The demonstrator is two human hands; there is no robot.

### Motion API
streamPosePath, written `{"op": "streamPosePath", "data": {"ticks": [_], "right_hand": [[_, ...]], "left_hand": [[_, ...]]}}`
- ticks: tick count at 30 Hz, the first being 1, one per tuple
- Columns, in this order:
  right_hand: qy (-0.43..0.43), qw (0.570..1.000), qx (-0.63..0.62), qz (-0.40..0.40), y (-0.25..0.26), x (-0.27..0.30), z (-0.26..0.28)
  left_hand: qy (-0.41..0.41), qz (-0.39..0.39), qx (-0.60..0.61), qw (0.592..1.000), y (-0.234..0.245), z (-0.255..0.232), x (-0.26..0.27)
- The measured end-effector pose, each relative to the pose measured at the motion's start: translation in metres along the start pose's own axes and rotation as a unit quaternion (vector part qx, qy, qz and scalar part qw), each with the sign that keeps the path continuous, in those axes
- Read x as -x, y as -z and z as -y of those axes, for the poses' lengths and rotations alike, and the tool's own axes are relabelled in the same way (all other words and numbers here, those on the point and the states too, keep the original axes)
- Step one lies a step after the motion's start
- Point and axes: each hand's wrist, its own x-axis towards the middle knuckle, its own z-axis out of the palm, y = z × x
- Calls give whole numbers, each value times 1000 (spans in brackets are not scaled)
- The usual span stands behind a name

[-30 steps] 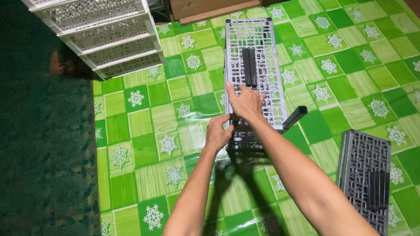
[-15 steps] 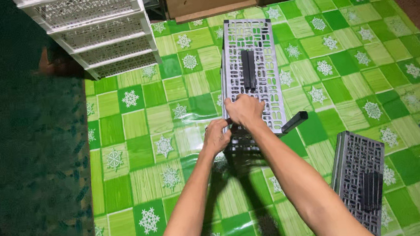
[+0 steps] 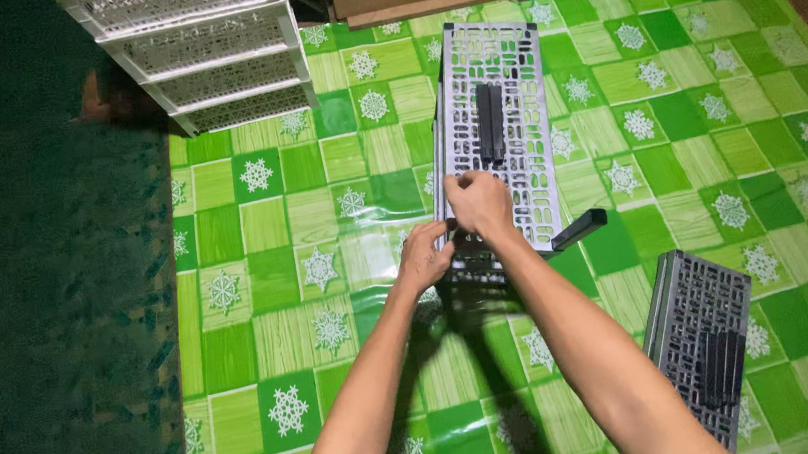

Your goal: The person assembles a plastic storage rack by inserting black legs into the gray shelf units. They handle the shelf and legs, aligning and pushing them into place.

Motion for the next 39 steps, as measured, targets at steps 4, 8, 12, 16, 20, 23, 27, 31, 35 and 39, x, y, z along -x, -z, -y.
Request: {"op": "streamPosePath", "data": {"ticks": [4, 8, 12, 16, 20, 23, 27, 31, 35, 39], "right_hand": [[9, 967, -255, -16, -15, -4, -19], [109, 844, -524, 25, -35, 12, -43], [136, 896, -422, -34, -56, 34, -49], [81, 925, -364, -70, -64, 36, -38], [98, 933, -333, -97, -61, 38, -33], [87, 920, -374, -78, -59, 39, -32], [132, 924, -339, -117, -62, 41, -32], [111, 917, -371, -97, -63, 41, -32], [96, 915, -381, -96, -64, 42, -30], [51, 948, -297, -102, -68, 62, -46]], "left_hand": [[43, 11, -21, 999, -1, 12, 10], [48, 18, -39, 998, -1, 31, 21], [112, 43, -67, 991, -14, 46, 25], [139, 41, -41, 989, -28, 62, 24], [93, -31, -5, 995, -36, 66, 30], [130, -13, 27, 991, -35, 61, 31], [135, -13, 43, 990, -30, 51, 31], [132, -18, 53, 990, -30, 49, 31], [153, -17, 78, 985, -36, 62, 30], [154, -31, 121, 980, -50, 90, 20]]}}
